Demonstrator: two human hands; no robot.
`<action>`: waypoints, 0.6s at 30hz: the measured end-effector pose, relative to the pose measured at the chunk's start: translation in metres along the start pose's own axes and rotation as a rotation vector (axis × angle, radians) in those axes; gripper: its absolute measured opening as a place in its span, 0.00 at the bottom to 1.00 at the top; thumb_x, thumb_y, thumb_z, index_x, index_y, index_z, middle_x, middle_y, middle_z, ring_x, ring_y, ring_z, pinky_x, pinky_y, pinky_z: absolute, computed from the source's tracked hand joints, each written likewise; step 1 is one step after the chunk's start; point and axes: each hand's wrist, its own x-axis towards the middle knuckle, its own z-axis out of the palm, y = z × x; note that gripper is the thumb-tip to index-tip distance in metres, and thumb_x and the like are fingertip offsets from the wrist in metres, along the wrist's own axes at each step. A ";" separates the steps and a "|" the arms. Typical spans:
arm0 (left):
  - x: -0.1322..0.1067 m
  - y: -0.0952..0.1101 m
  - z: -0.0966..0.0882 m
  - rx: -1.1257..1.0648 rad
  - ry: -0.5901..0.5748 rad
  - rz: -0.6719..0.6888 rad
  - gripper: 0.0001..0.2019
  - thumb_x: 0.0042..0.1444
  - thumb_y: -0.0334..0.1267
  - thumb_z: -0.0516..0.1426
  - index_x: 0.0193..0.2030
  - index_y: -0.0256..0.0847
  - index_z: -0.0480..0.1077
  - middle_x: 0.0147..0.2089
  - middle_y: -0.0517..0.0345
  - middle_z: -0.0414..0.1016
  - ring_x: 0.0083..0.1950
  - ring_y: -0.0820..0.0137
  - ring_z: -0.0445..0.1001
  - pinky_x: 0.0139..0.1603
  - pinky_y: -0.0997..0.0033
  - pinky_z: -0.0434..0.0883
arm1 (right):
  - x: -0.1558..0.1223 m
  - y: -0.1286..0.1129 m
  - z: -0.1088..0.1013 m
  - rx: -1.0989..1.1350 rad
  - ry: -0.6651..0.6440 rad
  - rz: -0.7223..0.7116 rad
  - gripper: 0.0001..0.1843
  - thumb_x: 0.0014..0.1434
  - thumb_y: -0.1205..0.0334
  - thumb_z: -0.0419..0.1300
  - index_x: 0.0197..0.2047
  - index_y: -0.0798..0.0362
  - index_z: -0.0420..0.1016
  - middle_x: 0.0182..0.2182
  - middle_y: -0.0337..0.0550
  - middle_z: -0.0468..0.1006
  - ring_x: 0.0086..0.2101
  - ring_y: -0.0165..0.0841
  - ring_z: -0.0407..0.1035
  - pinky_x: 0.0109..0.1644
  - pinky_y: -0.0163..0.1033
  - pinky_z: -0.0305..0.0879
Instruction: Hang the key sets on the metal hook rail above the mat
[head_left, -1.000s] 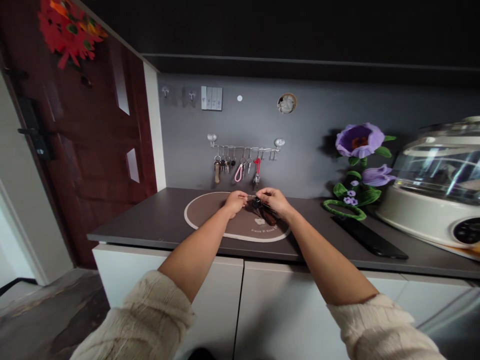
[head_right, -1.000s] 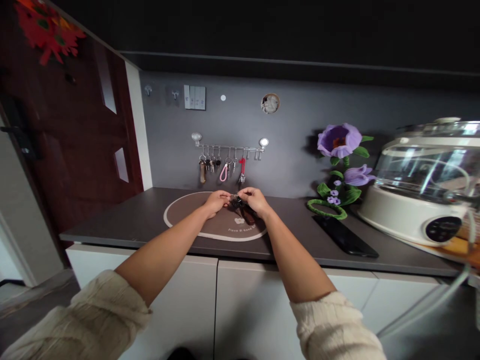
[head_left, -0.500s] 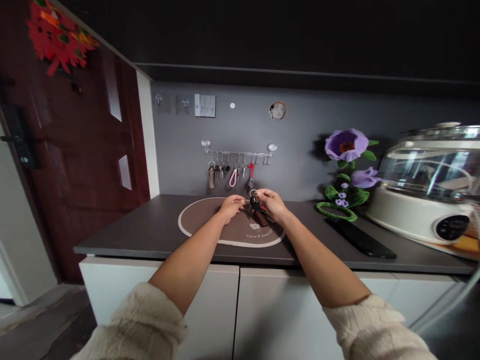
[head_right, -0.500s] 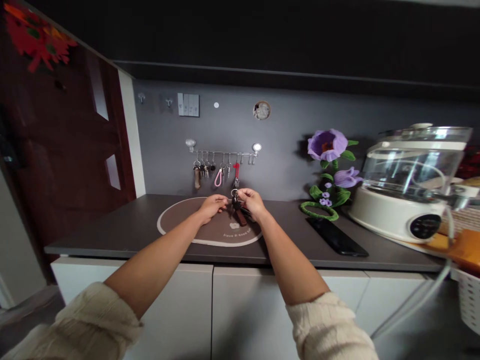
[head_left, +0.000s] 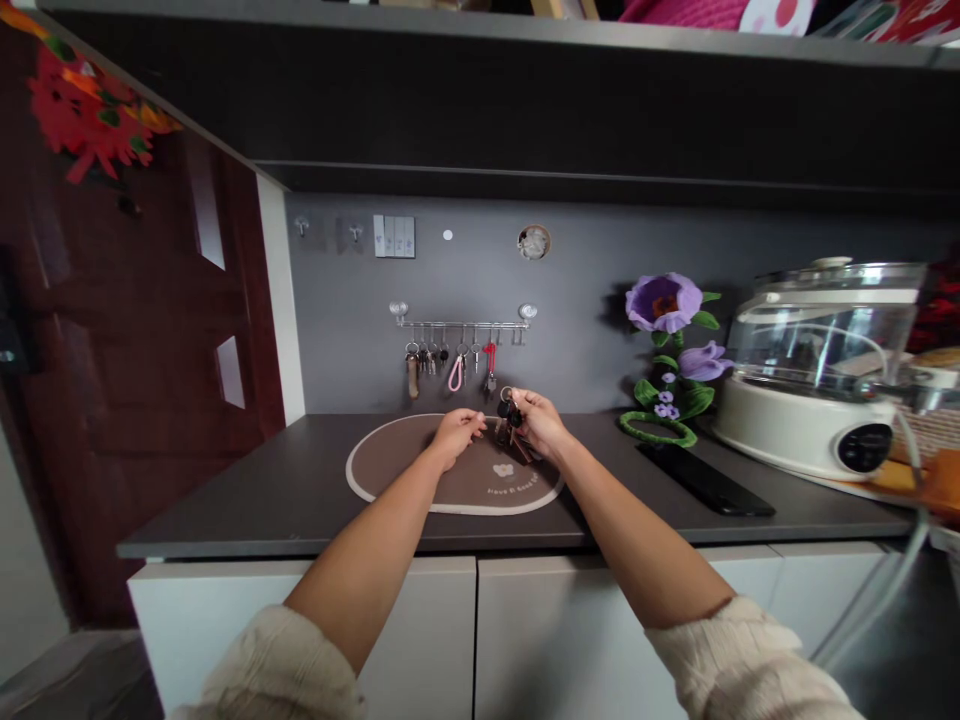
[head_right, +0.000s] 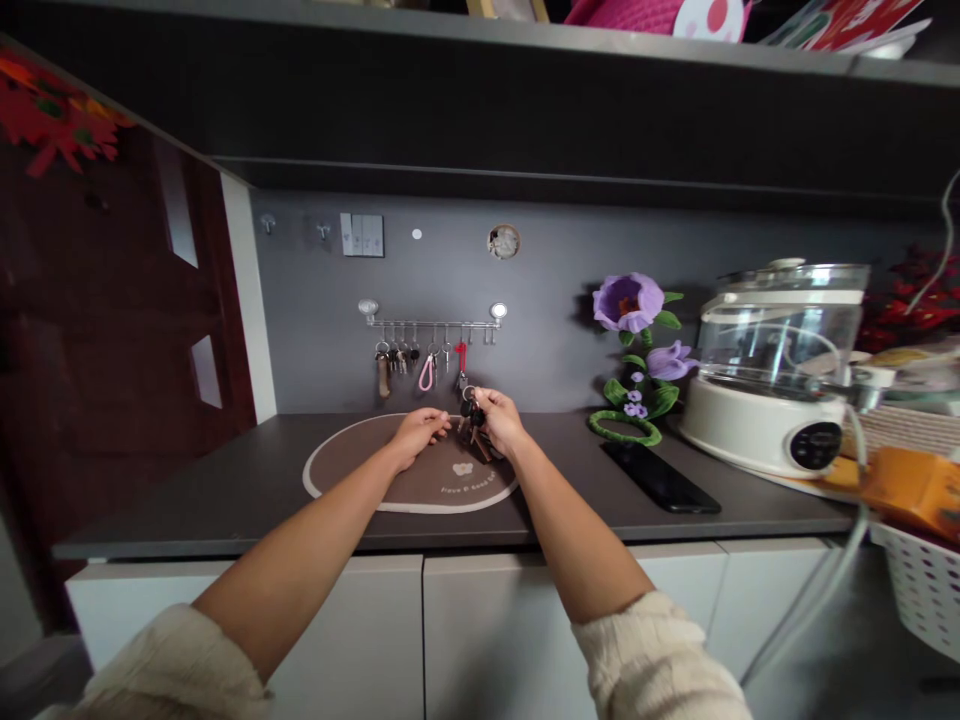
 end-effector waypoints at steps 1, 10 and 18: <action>0.000 0.000 0.000 0.004 0.000 0.003 0.10 0.48 0.41 0.54 0.29 0.34 0.67 0.33 0.51 0.73 0.26 0.79 0.65 0.25 0.79 0.59 | 0.000 0.000 0.000 -0.005 0.006 -0.002 0.20 0.37 0.48 0.63 0.28 0.54 0.65 0.18 0.33 0.65 0.18 0.23 0.56 0.22 0.32 0.55; 0.003 -0.003 0.004 0.005 0.021 0.006 0.11 0.46 0.43 0.55 0.28 0.35 0.67 0.29 0.55 0.72 0.24 0.79 0.65 0.24 0.79 0.57 | 0.001 0.001 0.001 -0.024 0.075 -0.034 0.20 0.38 0.47 0.62 0.27 0.54 0.65 0.18 0.35 0.65 0.18 0.23 0.55 0.22 0.31 0.53; 0.001 -0.001 0.009 0.007 0.026 0.012 0.08 0.49 0.38 0.52 0.25 0.35 0.65 0.24 0.59 0.68 0.22 0.79 0.63 0.24 0.78 0.58 | 0.020 -0.021 0.006 -0.097 0.052 -0.128 0.20 0.37 0.48 0.62 0.26 0.57 0.68 0.19 0.36 0.68 0.21 0.24 0.59 0.25 0.31 0.52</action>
